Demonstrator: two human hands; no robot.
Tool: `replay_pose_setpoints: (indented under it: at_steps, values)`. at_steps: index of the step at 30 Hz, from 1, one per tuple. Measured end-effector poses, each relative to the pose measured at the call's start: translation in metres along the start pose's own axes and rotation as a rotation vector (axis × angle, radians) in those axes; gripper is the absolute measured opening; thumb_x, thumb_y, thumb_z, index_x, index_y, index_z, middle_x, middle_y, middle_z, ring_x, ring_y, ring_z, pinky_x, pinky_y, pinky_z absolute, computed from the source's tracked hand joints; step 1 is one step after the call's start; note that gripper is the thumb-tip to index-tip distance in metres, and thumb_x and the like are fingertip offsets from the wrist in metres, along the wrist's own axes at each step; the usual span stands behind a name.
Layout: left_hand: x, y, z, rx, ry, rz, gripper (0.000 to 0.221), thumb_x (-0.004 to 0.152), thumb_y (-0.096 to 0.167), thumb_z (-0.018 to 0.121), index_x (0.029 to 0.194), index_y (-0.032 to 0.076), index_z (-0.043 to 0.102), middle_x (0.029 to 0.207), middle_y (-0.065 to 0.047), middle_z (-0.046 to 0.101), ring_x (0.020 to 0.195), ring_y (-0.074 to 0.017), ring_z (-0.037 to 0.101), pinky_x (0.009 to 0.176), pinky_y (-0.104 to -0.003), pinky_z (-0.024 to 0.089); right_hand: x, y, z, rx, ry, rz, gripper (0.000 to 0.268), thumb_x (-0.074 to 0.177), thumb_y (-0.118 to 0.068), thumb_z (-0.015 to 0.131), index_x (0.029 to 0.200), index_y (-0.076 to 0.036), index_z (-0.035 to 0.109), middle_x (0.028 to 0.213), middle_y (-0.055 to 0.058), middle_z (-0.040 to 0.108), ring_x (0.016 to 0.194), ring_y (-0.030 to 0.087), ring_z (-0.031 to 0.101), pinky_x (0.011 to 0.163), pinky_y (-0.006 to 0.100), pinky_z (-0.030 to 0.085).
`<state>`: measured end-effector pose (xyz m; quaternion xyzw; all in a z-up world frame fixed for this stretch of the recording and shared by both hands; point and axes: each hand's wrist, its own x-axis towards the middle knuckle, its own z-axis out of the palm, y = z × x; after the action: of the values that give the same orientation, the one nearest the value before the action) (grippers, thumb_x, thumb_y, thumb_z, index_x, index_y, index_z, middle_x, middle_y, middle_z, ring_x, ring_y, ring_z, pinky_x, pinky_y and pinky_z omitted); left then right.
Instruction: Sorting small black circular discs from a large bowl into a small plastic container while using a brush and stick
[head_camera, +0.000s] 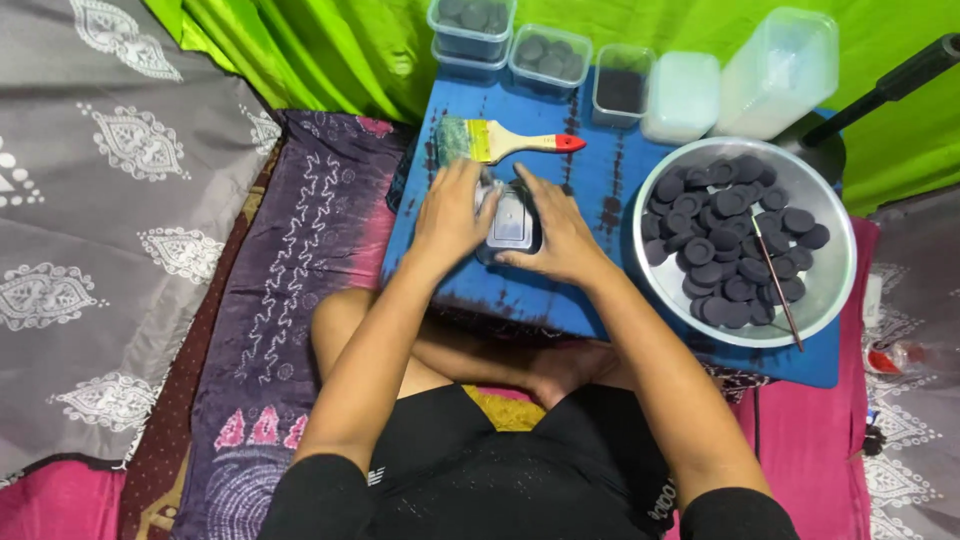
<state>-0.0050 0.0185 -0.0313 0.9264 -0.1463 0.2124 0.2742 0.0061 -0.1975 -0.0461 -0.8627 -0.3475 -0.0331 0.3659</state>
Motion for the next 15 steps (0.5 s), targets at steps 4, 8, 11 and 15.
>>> replay_pose_setpoints:
  at_steps: [4, 8, 11, 15]
  values:
    - [-0.005, 0.029, -0.019, 0.113, -0.043, 0.022, 0.026, 0.089, 0.029, 0.072, 0.101, 0.012, 0.057, 0.095, -0.010, 0.057, 0.093, -0.0359, 0.063, 0.071, -0.048, 0.057, -0.006, -0.005, -0.003, 0.018, 0.009, 0.030, 0.140, 0.061, -0.042, 0.100, 0.169, -0.010, 0.015, 0.139, 0.024, 0.058, 0.128, 0.044, 0.057, 0.103, 0.058, 0.046]
    - [-0.028, 0.042, -0.035, 0.191, -0.233, 0.042, 0.027, 0.090, 0.034, 0.069, 0.107, 0.017, 0.058, 0.101, -0.007, 0.058, 0.095, -0.0320, 0.063, 0.070, -0.047, 0.058, 0.001, -0.006, -0.006, 0.032, 0.030, 0.052, 0.144, 0.060, -0.039, 0.101, 0.169, -0.011, 0.012, 0.136, 0.027, 0.060, 0.126, 0.047, 0.059, 0.103, 0.059, 0.046]
    - [-0.015, 0.035, -0.031, 0.182, -0.195, -0.028, 0.025, 0.092, 0.034, 0.068, 0.106, 0.016, 0.058, 0.105, -0.010, 0.059, 0.096, -0.0340, 0.064, 0.071, -0.049, 0.058, 0.000, -0.007, 0.002, 0.009, 0.039, 0.035, 0.143, 0.059, -0.043, 0.101, 0.169, -0.012, 0.014, 0.134, 0.024, 0.061, 0.123, 0.044, 0.061, 0.102, 0.057, 0.046]
    - [0.005, 0.033, -0.017, 0.188, -0.097, -0.070, 0.020, 0.095, 0.032, 0.067, 0.102, 0.016, 0.058, 0.104, -0.012, 0.060, 0.097, -0.0362, 0.064, 0.072, -0.052, 0.058, -0.003, -0.006, 0.002, 0.003, 0.071, 0.050, 0.145, 0.058, -0.048, 0.101, 0.170, -0.014, 0.015, 0.132, 0.022, 0.063, 0.121, 0.042, 0.062, 0.101, 0.055, 0.046]
